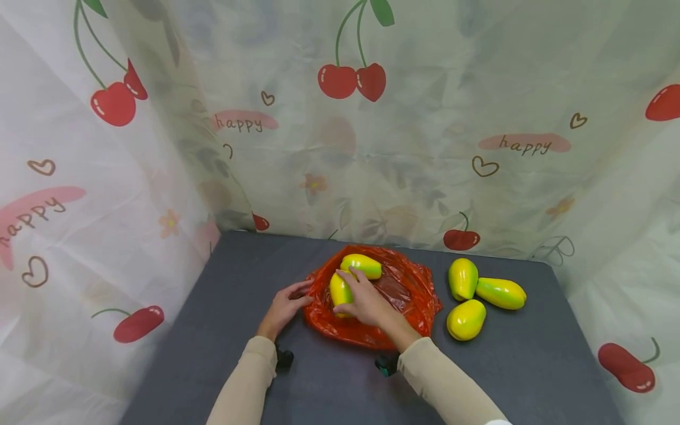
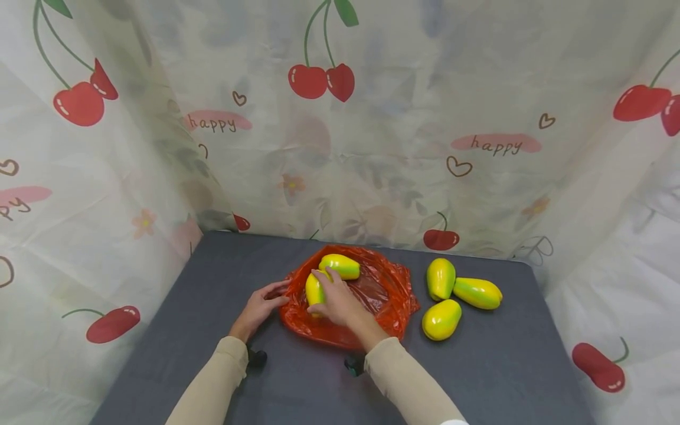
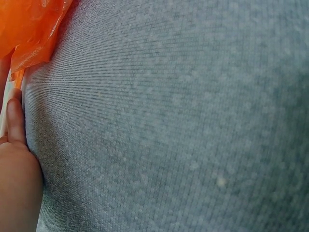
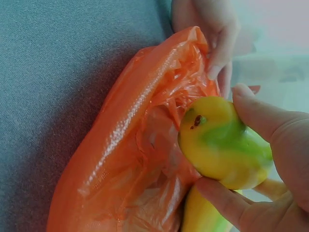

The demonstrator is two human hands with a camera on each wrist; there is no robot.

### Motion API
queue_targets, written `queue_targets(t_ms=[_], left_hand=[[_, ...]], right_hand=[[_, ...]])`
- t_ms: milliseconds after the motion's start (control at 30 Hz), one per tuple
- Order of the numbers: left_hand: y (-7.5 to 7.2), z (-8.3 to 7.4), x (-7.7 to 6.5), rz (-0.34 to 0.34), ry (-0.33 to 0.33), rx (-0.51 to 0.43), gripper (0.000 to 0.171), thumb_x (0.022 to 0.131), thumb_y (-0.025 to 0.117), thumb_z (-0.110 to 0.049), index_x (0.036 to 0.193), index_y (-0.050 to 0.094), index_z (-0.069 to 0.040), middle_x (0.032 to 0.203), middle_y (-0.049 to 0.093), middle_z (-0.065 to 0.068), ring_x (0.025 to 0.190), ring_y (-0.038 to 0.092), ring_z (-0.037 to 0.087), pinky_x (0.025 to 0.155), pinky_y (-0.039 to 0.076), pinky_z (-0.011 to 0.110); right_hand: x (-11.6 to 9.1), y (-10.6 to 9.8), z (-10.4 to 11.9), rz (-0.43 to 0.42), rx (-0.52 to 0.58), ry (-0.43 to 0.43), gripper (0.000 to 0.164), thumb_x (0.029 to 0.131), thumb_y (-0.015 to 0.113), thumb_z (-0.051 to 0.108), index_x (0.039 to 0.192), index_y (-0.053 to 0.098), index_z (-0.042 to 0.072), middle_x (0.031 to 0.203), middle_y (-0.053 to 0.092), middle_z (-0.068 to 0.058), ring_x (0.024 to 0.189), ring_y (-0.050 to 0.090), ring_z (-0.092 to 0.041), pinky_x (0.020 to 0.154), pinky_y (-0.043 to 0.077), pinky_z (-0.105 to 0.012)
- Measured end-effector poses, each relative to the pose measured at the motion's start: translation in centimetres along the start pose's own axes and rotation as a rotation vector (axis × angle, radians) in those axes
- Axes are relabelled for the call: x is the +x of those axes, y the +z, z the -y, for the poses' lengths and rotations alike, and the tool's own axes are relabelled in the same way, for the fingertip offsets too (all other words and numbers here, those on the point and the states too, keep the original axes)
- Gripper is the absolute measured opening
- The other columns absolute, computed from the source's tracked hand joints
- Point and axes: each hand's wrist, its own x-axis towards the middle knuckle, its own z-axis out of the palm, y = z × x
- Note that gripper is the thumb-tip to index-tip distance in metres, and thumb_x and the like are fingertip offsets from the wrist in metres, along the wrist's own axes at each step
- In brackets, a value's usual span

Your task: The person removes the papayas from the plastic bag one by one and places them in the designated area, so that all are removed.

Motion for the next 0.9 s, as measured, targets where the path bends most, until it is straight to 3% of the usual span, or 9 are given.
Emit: queue_targets(t_ms=[467,767,900], left_hand=[[0.1,-0.1,-0.1,-0.002,0.001,-0.013,0.043,0.091,0.076,-0.029,0.133,0.067,-0.033,0.133,0.070,0.000,0.131,0.060,0.024,0.115,0.045,0.051],[0.1,0.0,-0.1,-0.004,0.011,-0.016,0.044,0.091,0.076,-0.029,0.134,0.067,-0.034,0.131,0.070,-0.002,0.128,0.061,0.022,0.114,0.047,0.049],[0.1,0.0,-0.2,-0.006,0.014,-0.012,0.044,0.092,0.076,-0.029,0.134,0.067,-0.033,0.131,0.070,-0.001,0.127,0.062,0.023,0.113,0.048,0.049]], right_hand=[[-1.8,-1.4,-0.5,-0.077,0.031,0.034,0.086,0.087,0.081,0.033,0.160,0.034,0.025,0.168,0.022,-0.015,0.141,0.047,-0.043,0.107,0.049,-0.059],[-3.0,-2.6,-1.4,-0.124,0.041,0.050,0.090,0.085,0.082,0.037,0.160,0.033,0.027,0.168,0.022,-0.012,0.142,0.046,-0.039,0.109,0.048,-0.056],[-3.4,-3.0,-1.8,-0.133,0.028,0.044,0.089,0.085,0.082,0.036,0.159,0.034,0.026,0.169,0.021,-0.012,0.151,0.032,-0.044,0.114,0.042,-0.061]])
